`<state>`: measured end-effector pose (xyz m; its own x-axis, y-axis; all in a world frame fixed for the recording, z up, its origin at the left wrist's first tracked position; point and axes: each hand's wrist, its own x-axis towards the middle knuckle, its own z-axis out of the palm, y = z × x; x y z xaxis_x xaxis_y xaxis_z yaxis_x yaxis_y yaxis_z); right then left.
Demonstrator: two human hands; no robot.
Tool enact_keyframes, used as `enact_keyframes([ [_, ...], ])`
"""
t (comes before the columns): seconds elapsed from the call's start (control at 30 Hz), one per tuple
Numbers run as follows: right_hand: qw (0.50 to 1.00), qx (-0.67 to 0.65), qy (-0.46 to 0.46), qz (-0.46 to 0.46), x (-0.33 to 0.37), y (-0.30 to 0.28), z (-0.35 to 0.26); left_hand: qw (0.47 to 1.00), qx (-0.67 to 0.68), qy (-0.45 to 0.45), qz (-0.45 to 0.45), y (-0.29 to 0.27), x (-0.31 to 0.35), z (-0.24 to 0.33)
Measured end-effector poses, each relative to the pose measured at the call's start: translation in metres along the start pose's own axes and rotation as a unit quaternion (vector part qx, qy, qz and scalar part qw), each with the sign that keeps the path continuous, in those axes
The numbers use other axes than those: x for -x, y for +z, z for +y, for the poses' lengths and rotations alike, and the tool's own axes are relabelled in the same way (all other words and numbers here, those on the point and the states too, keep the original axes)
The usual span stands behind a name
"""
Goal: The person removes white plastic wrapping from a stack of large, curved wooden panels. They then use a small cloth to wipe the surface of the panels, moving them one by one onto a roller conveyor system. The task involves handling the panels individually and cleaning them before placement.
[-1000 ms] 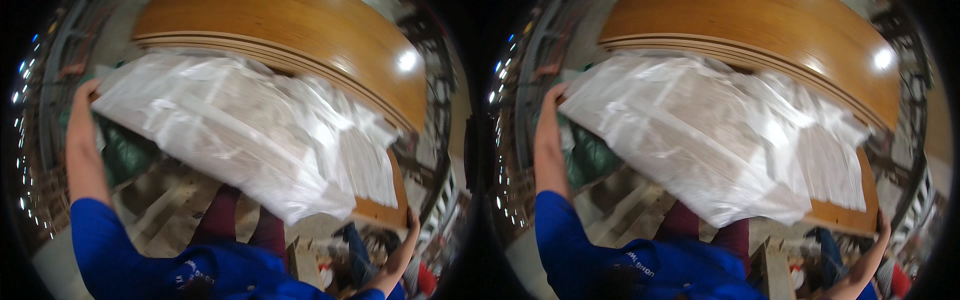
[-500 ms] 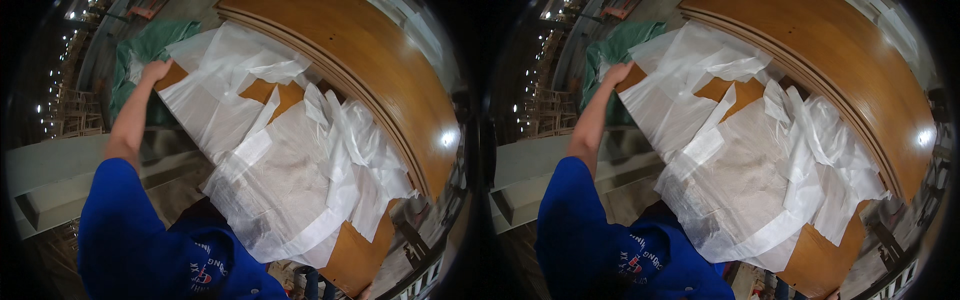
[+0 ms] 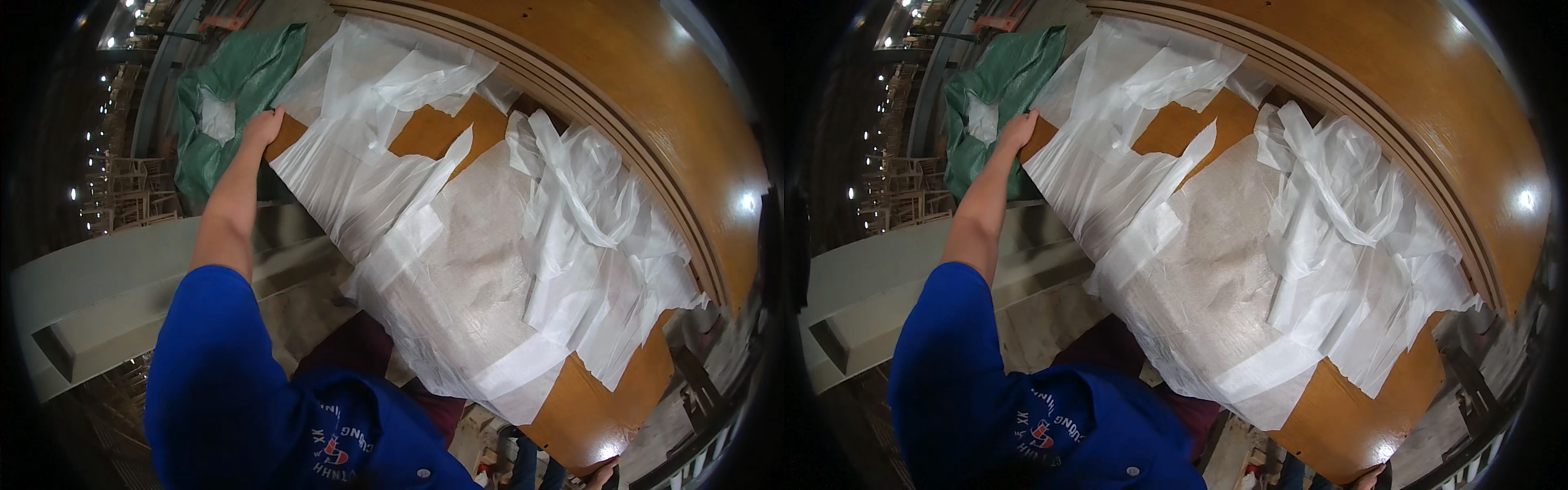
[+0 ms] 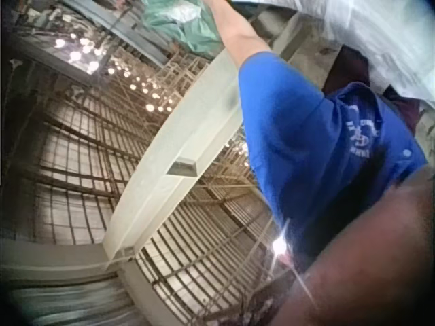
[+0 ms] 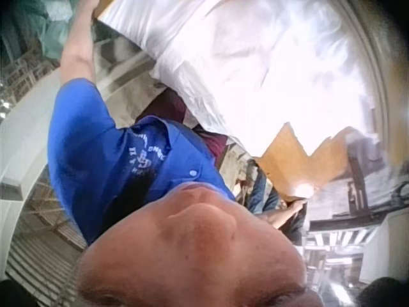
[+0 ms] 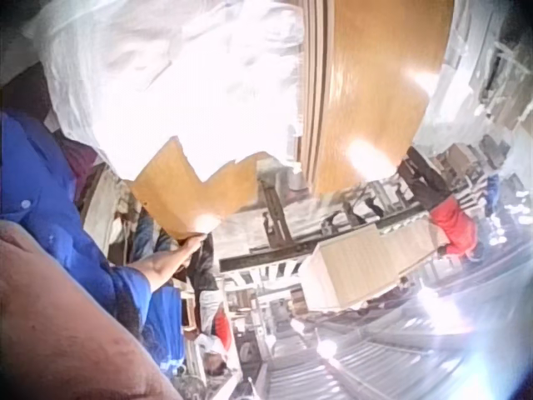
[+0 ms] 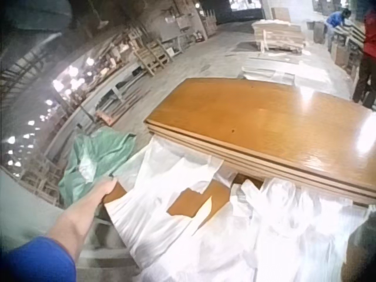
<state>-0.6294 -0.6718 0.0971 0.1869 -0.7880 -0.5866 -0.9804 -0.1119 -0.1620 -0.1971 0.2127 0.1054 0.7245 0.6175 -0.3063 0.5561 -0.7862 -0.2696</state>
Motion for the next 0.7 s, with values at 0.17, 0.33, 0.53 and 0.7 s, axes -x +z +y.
enact_keyframes([
  [0.17, 1.000, 0.001, -0.011, 0.017, -0.004, -0.012, 0.018, 0.999, 0.016, -0.031, -0.029, -0.001, 0.044, -0.011],
  [0.33, 0.997, 0.042, -0.055, -0.016, -0.045, -0.037, -0.016, 0.990, 0.004, -0.142, -0.026, 0.040, 0.160, -0.151],
  [0.53, 0.985, 0.128, -0.110, -0.036, -0.047, -0.076, -0.023, 0.990, 0.013, -0.128, -0.050, 0.015, 0.163, -0.142],
  [0.7, 0.974, -0.207, -0.080, 0.043, -0.022, -0.103, -0.044, 0.992, -0.041, -0.094, -0.077, 0.001, 0.154, -0.167],
])
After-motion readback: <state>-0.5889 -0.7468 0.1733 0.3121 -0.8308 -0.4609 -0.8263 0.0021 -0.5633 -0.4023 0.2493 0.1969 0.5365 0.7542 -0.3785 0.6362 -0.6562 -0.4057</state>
